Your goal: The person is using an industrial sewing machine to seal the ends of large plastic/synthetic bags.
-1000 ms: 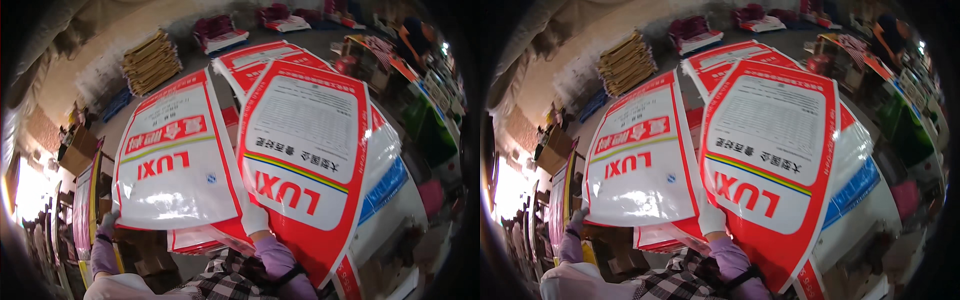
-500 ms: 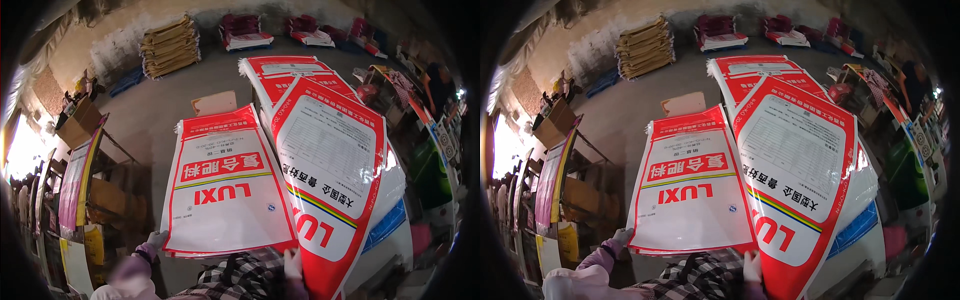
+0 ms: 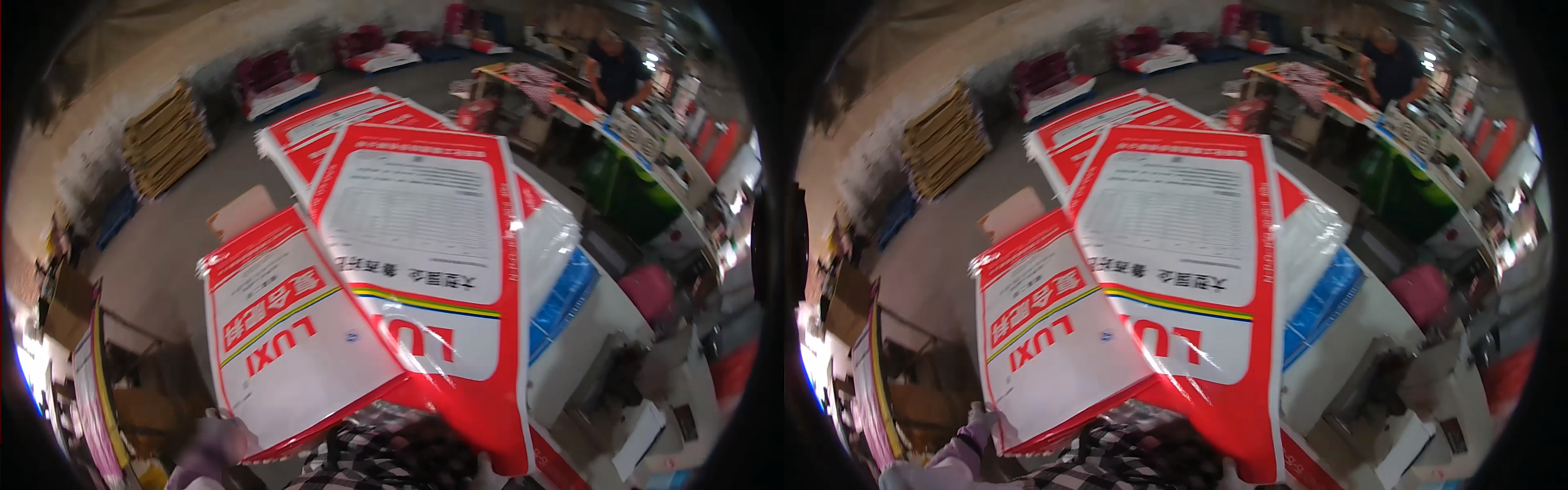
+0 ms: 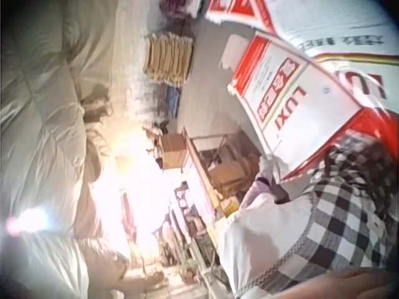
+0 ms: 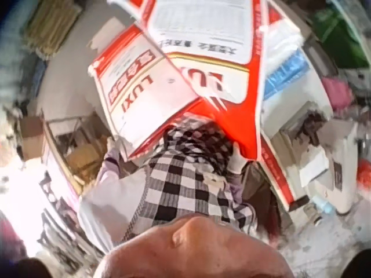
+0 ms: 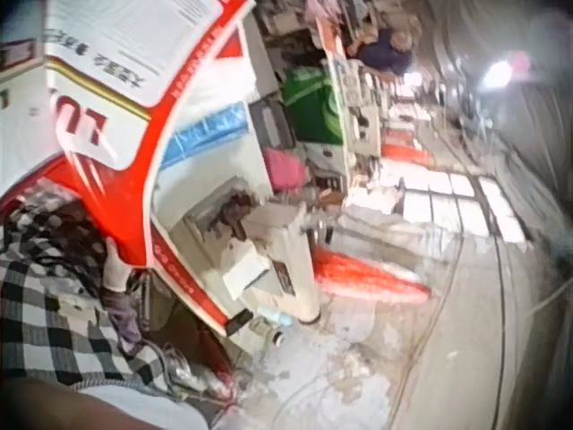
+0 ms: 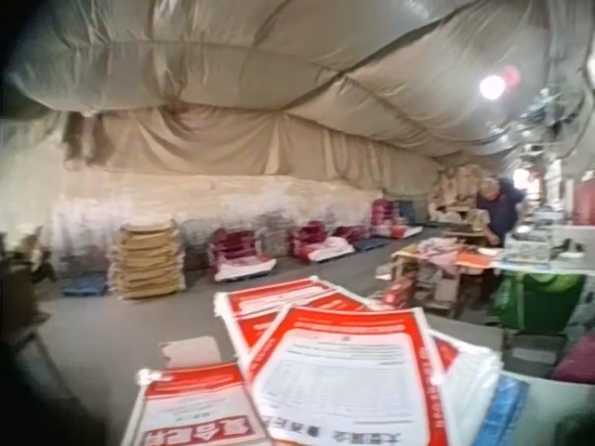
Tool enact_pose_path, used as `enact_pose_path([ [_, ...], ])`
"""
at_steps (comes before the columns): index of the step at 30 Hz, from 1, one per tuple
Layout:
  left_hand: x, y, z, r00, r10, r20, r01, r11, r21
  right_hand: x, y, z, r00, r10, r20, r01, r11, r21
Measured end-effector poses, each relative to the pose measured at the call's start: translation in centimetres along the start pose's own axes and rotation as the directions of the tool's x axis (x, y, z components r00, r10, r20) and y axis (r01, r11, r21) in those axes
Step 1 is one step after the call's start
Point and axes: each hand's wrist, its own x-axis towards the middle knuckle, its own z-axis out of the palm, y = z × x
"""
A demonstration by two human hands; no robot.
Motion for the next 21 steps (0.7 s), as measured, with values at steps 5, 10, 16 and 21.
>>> enact_pose_path([
  [5,-5.5,20.7,-5.3,0.146,0.935,-0.324,-0.97,0.199,0.138,12.6,-10.1,0.9,0.973,-0.233,0.004,0.222,0.934,0.281],
  [10,-15.0,41.6,-7.2,-0.495,0.846,-0.197,-0.852,-0.429,0.3,22.1,-23.1,2.0,0.797,-0.586,0.149,0.499,0.777,0.384],
  [16,-14.9,46.9,-5.0,-0.693,0.712,0.108,-0.705,-0.702,0.101,29.1,-9.7,-2.1,0.965,-0.242,-0.101,0.261,0.929,0.263],
  [21,-17.3,46.9,-0.6,-0.622,0.741,0.252,-0.693,-0.671,0.264,34.3,-7.9,-2.7,0.862,-0.414,-0.293,0.386,0.91,-0.151],
])
